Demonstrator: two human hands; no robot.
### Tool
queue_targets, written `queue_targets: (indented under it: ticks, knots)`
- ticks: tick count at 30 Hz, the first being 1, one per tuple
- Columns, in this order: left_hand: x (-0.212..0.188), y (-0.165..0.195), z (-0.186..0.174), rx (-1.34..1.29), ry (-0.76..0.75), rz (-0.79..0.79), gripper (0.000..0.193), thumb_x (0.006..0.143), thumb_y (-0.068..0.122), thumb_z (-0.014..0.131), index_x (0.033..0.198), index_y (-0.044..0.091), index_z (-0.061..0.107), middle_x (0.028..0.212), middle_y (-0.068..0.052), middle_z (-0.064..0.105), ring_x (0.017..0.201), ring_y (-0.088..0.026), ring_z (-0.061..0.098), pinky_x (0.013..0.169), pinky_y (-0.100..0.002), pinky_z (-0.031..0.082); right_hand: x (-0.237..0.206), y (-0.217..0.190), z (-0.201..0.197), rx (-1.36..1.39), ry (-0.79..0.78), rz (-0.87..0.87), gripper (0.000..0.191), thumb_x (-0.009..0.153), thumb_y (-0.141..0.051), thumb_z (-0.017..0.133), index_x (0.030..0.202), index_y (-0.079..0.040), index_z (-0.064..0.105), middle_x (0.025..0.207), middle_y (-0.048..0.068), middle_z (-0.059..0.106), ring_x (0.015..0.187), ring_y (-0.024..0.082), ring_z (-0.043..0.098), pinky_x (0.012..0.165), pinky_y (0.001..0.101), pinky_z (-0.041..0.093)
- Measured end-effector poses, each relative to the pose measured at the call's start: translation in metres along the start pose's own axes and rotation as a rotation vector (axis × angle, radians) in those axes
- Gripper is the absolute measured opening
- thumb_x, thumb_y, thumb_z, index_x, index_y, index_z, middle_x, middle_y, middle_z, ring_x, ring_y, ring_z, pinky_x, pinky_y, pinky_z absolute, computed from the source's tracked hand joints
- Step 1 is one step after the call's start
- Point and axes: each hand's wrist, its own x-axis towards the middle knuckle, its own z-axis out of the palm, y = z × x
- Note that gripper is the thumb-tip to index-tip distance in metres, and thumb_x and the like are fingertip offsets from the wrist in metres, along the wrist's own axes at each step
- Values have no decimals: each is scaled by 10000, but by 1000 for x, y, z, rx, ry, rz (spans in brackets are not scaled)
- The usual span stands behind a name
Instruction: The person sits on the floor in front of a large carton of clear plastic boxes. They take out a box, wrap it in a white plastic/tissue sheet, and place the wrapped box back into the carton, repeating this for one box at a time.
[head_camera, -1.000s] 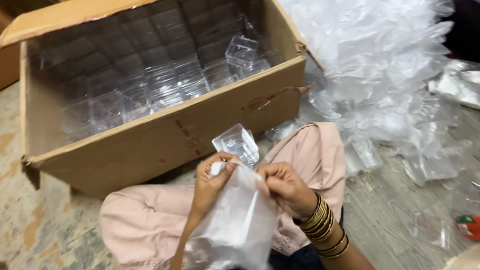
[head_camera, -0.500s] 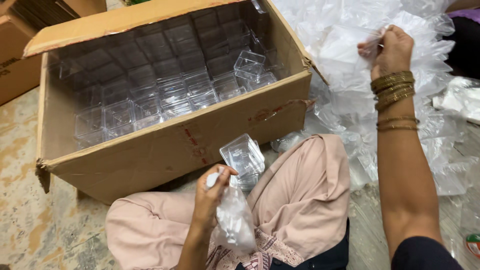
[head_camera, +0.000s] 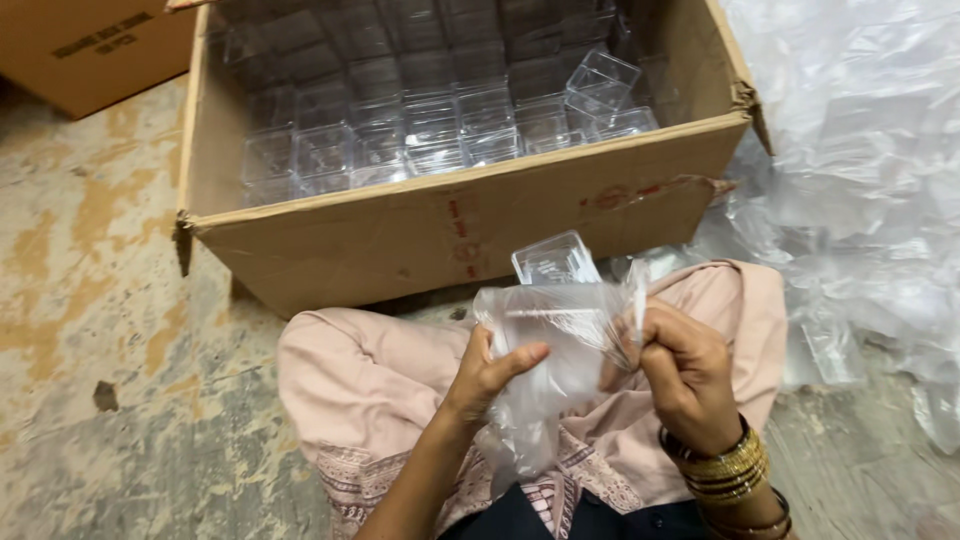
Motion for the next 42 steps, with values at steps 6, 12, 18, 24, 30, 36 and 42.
queue_targets:
  ticks: [6,12,18,24,30,36,42]
  knots:
    - [-9,-8,-40,136,-46,67,689,790,311,834,1337,-30,592,1172,-96,673,1080,-189,635,953,-344,517,6,10,18,-169,-137,108,666,759,-59,768,1368,45,519,1200,123,636,1057,212,629,914,338,526]
    - [-5,-23,-38,40,45,37,1052,727,652,801,1512,73,405,1335,-66,564,1269,-179,574,1083,-357,479,-5,17,37,-321,18,-94,666,766,-119,815,1353,-21,516,1366,153,622,1282,256,629,1115,391,509]
    - [-13,-10,-27,-86,54,63,1051,740,578,828,1517,19,395,1386,-133,554,1318,-246,542,1142,-404,432,-5,16,61,-492,-97,-246,668,635,-258,884,1199,-95,565,1409,225,506,1331,360,499,1104,439,439]
    - [-17,-2,-30,11,-8,136,947,745,435,832,1493,7,439,1390,-132,570,1325,-240,558,1164,-383,431,-6,14,63,-406,-143,93,550,640,-244,916,1040,-88,574,1415,205,545,1265,315,580,1004,420,490]
    - [-20,-3,-36,58,-3,124,967,696,381,891,1482,27,454,1390,-116,565,1297,-220,552,1134,-377,440,-2,15,64,-170,-145,275,790,672,-230,867,1308,-42,437,1340,192,603,1198,261,651,1015,371,526]
    - [-21,4,-35,218,-4,151,993,698,390,892,1519,64,438,1439,-91,530,1349,-213,535,1157,-361,431,-3,14,70,-94,-164,188,906,728,-168,808,1514,-11,385,1473,202,509,1349,281,555,1111,389,463]
    - [-21,12,-34,373,-5,143,1020,692,447,867,1547,83,447,1456,-114,553,1379,-226,536,1176,-359,417,1,12,67,-229,-241,206,841,735,-219,827,1490,-129,465,1455,113,531,1316,249,561,998,398,518]
